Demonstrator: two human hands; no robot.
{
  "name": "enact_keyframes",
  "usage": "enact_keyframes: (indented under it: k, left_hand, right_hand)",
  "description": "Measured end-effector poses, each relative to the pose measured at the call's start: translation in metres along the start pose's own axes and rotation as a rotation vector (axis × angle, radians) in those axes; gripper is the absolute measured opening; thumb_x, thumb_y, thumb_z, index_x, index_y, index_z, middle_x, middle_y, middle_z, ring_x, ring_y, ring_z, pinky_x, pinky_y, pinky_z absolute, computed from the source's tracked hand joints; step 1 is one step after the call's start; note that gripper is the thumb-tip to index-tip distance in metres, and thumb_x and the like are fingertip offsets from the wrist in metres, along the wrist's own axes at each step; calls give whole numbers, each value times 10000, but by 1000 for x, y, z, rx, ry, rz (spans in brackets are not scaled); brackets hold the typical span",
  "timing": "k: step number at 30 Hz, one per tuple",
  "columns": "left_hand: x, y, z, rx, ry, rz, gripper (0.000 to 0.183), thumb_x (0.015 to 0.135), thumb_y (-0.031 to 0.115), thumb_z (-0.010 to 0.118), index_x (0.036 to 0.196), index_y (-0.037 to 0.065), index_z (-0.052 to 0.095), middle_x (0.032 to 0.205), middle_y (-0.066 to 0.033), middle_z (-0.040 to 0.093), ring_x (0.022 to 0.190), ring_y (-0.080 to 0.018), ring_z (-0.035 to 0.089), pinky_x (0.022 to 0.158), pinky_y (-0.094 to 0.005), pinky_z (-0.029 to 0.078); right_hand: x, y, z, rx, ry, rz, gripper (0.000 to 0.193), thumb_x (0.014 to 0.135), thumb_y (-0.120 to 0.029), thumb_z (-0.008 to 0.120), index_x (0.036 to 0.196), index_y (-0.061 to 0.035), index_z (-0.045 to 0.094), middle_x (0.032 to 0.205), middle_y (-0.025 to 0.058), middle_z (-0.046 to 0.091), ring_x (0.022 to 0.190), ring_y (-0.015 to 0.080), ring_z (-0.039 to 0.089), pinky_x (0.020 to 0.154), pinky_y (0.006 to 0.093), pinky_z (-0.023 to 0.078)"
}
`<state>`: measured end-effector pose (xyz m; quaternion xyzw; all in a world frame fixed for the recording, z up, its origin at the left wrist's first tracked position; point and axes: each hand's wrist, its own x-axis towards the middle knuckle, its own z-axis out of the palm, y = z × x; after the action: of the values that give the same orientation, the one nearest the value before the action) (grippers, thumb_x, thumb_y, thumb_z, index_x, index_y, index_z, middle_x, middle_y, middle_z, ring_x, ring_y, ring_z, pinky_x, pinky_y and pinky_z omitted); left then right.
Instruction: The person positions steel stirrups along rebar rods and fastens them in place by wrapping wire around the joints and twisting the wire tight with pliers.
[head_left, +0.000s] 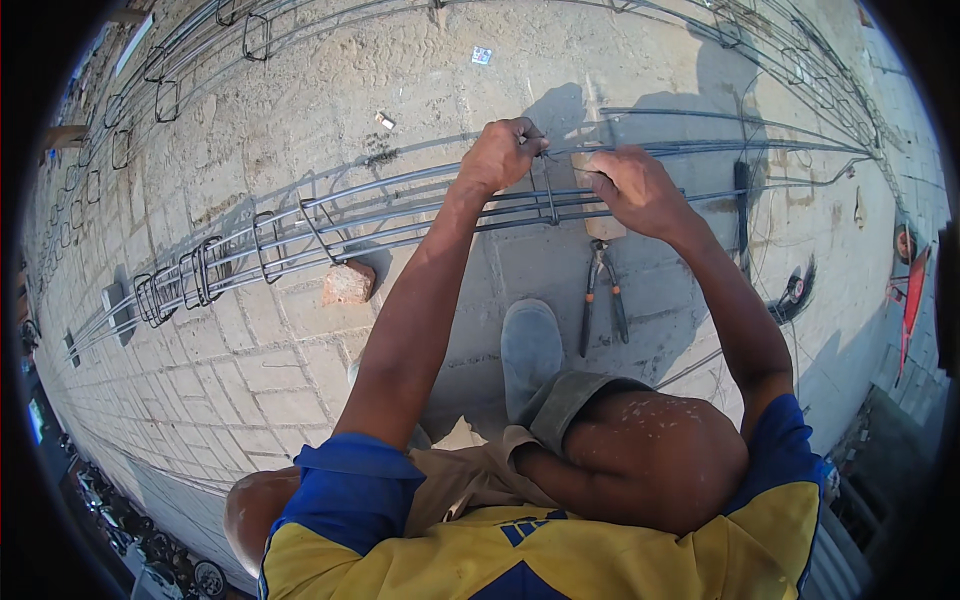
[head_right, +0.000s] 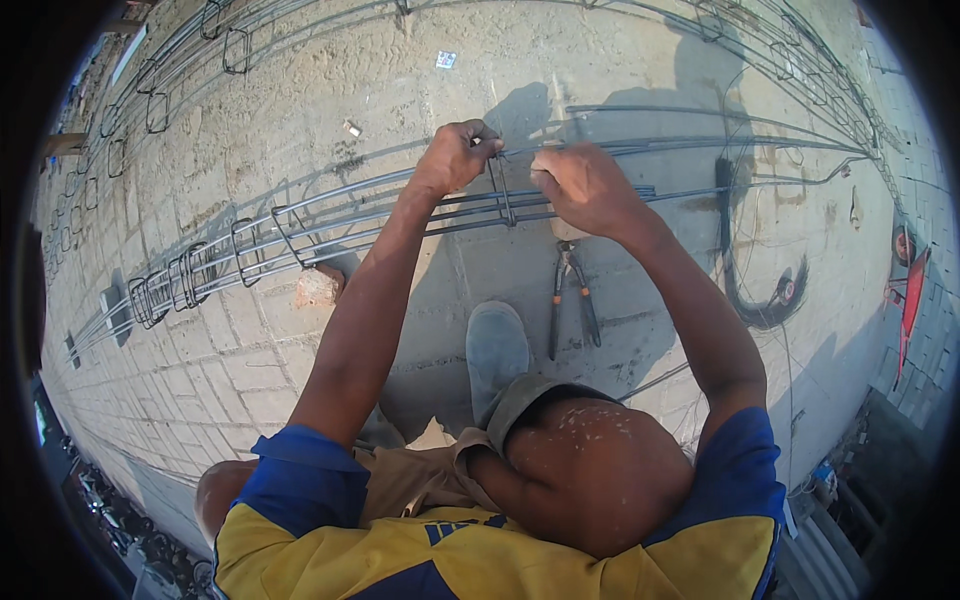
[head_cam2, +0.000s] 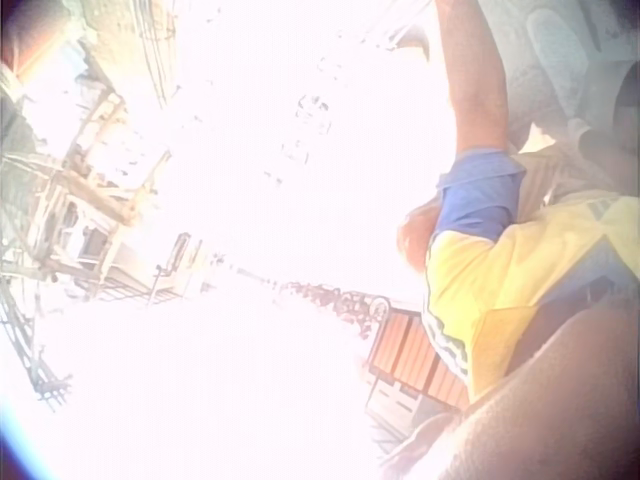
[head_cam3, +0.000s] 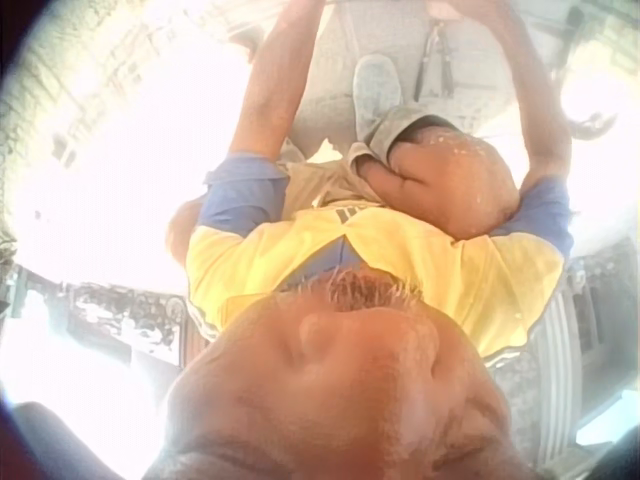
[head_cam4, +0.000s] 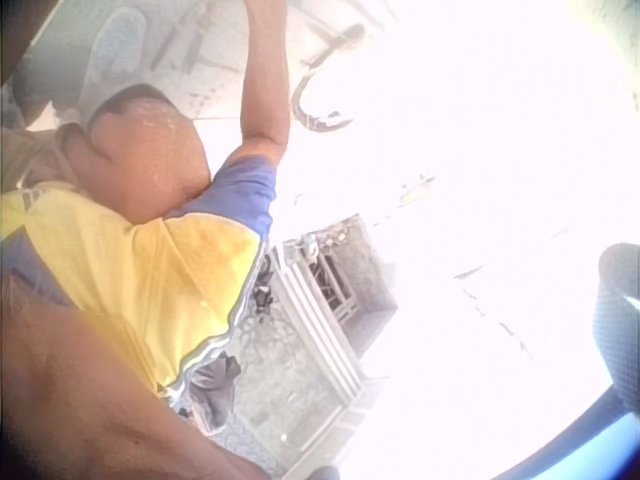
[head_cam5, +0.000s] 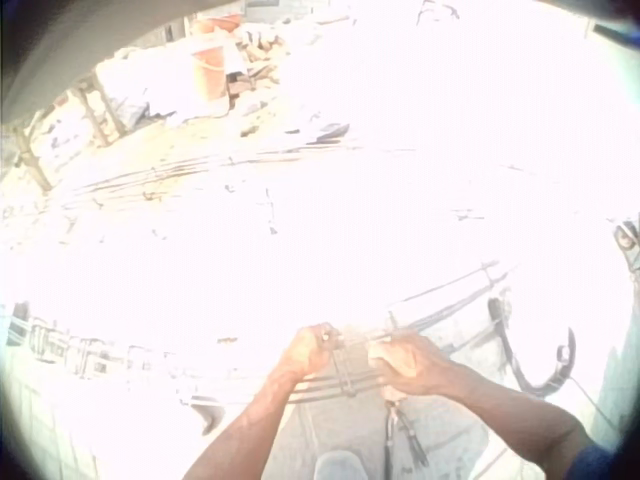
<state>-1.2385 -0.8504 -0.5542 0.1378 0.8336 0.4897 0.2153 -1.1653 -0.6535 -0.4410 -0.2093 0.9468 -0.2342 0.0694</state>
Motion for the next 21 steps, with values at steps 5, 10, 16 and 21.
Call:
enact_keyframes:
  k: [5,10,16,21]
  left_hand:
    - [-7,-10,-9,-256,-134,-14,265,845,188,756,1011,-17,726,825,-143,721,790,-178,675,726,-326,523]
    - [-10,8,1,-59,-119,-57,261,766,190,802,931,-7,760,778,-152,721,740,-194,688,708,-343,534]
    - [-10,17,7,-12,11,-337,252,725,269,761,908,98,782,964,-172,731,951,-331,701,853,-388,549]
    - [-13,18,0,60,-24,-354,266,734,283,743,911,88,775,955,-172,731,937,-321,705,841,-392,547]
  right_hand:
    - [68,2,-18,-183,-194,29,156,886,-169,601,848,-26,650,771,214,646,787,414,630,716,492,486]
    - [125,32,13,-346,-180,-205,160,876,-170,610,843,-39,696,760,191,665,787,401,648,712,476,509]
    - [136,49,34,-446,-525,25,121,805,-139,688,864,-43,729,814,177,702,821,363,684,685,465,517]
    - [150,-2,10,-124,-1319,414,96,741,-73,661,746,18,690,546,69,562,464,195,529,466,399,426]
